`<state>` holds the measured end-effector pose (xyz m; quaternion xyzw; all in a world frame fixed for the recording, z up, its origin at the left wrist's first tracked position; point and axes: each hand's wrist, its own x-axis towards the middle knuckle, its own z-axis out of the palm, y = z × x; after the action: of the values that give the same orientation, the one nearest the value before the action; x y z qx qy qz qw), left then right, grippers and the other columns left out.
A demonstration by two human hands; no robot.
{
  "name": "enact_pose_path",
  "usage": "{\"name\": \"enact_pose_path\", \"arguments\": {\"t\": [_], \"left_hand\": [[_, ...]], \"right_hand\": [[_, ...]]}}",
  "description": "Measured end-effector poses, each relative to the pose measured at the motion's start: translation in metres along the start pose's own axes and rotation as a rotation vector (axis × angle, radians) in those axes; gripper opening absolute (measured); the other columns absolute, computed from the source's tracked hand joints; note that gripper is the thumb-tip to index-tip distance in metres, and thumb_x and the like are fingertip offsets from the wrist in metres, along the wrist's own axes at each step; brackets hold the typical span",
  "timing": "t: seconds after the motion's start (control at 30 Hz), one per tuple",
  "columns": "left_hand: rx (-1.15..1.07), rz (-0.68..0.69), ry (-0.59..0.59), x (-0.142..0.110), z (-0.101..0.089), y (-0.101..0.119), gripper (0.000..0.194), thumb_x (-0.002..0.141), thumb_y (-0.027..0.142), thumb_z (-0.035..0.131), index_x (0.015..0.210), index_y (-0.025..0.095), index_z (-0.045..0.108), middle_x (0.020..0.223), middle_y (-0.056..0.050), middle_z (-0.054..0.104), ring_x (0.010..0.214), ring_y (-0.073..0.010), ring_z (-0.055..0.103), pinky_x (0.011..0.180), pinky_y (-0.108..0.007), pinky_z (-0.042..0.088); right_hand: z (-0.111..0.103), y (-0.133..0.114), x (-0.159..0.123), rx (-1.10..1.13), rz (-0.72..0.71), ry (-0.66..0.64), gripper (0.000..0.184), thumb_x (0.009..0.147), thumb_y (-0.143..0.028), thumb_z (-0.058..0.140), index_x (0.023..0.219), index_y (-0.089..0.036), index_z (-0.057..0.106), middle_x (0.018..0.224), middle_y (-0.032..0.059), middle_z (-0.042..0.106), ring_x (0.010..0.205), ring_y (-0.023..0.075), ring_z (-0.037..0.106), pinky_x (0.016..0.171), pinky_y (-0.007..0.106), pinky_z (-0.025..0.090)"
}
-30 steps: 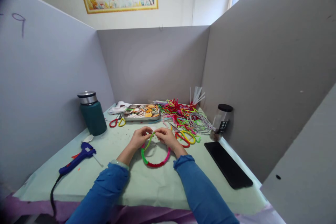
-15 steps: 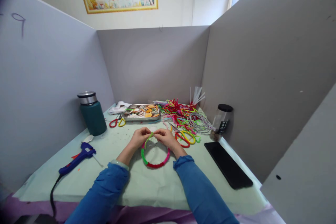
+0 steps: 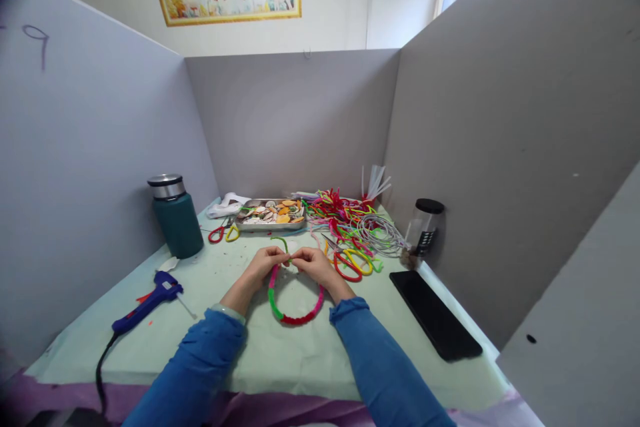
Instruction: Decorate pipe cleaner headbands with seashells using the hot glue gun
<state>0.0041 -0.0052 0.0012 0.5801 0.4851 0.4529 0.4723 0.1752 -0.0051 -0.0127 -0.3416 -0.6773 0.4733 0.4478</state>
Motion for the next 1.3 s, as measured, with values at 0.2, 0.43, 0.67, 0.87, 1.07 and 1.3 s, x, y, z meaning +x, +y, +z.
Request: {"name": "enact_pose_path", "arguments": {"t": [0.2, 0.43, 0.67, 0.87, 1.07, 1.3], "left_hand": [[-0.046, -0.079, -0.006, 0.0, 0.005, 0.0, 0.024, 0.058, 0.034, 0.071, 0.06, 0.015, 0.055, 0.051, 0.0, 0.058, 0.039, -0.0073, 0.041, 0.041, -0.021, 0.028], [-0.059, -0.045, 0.071, 0.001, 0.011, -0.004, 0.028, 0.059, 0.03, 0.068, 0.075, 0.019, 0.048, 0.052, 0.002, 0.06, 0.035, -0.0075, 0.042, 0.039, -0.019, 0.029], [0.0, 0.09, 0.02, 0.003, 0.008, -0.001, 0.035, 0.069, 0.048, 0.062, 0.083, 0.018, 0.053, 0.061, -0.001, 0.064, 0.036, -0.0081, 0.043, 0.039, -0.021, 0.031], [0.065, 0.295, 0.13, 0.009, 0.0, -0.004, 0.021, 0.066, 0.034, 0.065, 0.077, 0.016, 0.062, 0.075, -0.003, 0.065, 0.065, -0.0133, 0.056, 0.059, -0.023, 0.043], [0.292, 0.426, 0.073, 0.009, -0.001, -0.008, 0.017, 0.067, 0.02, 0.063, 0.082, 0.017, 0.07, 0.088, -0.006, 0.066, 0.066, -0.0132, 0.053, 0.062, -0.025, 0.044], [0.358, 0.475, 0.101, 0.011, 0.0, -0.011, 0.013, 0.069, 0.023, 0.068, 0.081, 0.019, 0.073, 0.084, -0.005, 0.066, 0.065, -0.0126, 0.053, 0.063, -0.025, 0.043]], "right_hand": [[0.001, 0.001, 0.0, -0.03, -0.003, 0.005, 0.016, 0.072, -0.031, 0.064, 0.075, -0.016, 0.068, 0.061, -0.0015, 0.055, 0.056, 0.0113, 0.047, 0.054, 0.024, 0.034], [0.001, 0.004, 0.001, -0.046, 0.012, 0.005, 0.015, 0.072, -0.031, 0.065, 0.075, -0.016, 0.068, 0.061, -0.0011, 0.057, 0.055, 0.0114, 0.047, 0.053, 0.024, 0.033], [-0.003, 0.008, 0.004, 0.033, 0.027, 0.028, 0.021, 0.072, -0.036, 0.066, 0.078, -0.016, 0.067, 0.058, -0.0029, 0.052, 0.049, 0.0085, 0.039, 0.047, 0.022, 0.027], [-0.006, 0.011, 0.006, 0.084, 0.074, 0.061, 0.024, 0.07, -0.038, 0.068, 0.081, -0.017, 0.065, 0.056, -0.0048, 0.049, 0.044, 0.0065, 0.034, 0.042, 0.021, 0.022], [-0.006, 0.008, 0.005, 0.11, 0.063, 0.058, 0.027, 0.069, -0.041, 0.068, 0.079, -0.016, 0.065, 0.055, -0.0052, 0.049, 0.043, 0.006, 0.034, 0.042, 0.021, 0.022], [-0.006, 0.008, 0.005, 0.129, 0.07, 0.053, 0.029, 0.069, -0.042, 0.069, 0.08, -0.015, 0.066, 0.053, -0.0053, 0.049, 0.043, 0.0059, 0.033, 0.042, 0.021, 0.021]]}}
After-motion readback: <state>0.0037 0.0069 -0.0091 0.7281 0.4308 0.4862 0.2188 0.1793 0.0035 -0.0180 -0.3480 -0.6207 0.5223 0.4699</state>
